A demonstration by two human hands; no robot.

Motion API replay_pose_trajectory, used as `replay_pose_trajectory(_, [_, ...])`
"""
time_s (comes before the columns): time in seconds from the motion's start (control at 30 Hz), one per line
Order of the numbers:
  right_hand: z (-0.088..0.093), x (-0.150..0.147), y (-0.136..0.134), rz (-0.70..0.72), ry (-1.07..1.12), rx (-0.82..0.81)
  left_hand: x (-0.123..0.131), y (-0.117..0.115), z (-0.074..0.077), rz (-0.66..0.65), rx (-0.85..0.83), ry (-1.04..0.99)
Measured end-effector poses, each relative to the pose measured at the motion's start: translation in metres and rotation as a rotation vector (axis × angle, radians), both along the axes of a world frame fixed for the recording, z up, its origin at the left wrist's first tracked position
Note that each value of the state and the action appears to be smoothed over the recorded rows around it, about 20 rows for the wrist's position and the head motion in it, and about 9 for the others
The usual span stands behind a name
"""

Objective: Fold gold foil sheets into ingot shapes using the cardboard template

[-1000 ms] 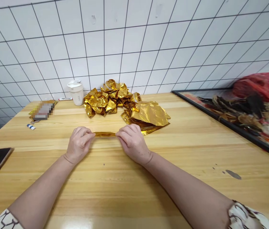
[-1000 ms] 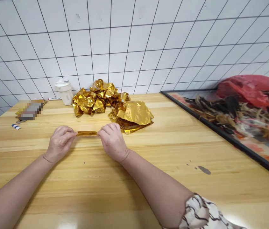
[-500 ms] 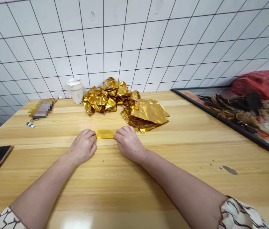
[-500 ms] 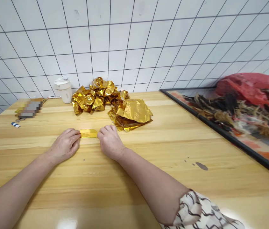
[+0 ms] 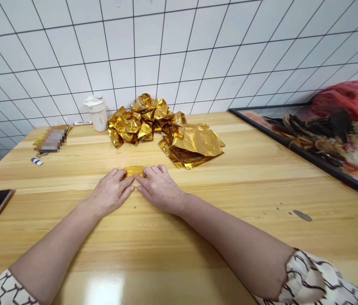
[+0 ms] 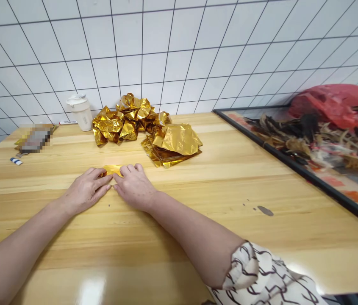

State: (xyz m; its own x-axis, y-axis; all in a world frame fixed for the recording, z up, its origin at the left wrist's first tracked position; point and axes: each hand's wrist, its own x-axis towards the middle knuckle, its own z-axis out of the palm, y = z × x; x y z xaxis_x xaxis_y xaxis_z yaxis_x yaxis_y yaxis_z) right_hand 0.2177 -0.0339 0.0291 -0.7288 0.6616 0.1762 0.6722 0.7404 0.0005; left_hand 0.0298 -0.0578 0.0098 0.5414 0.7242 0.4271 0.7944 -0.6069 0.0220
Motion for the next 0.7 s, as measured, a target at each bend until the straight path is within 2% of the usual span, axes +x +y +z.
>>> replay_pose_trajectory(0.33, [0.0021,-0.0004,-0.0003,0.001,-0.006,-0.001,0.0055,-0.0011,0.0001,-0.036,-0.056,-0.081])
replay_pose_trajectory(0.7, [0.0031,0.0043,0.0014,-0.003,-0.051,0.036,0.0066,-0.0006,-0.0014,0.023,-0.039,0.044])
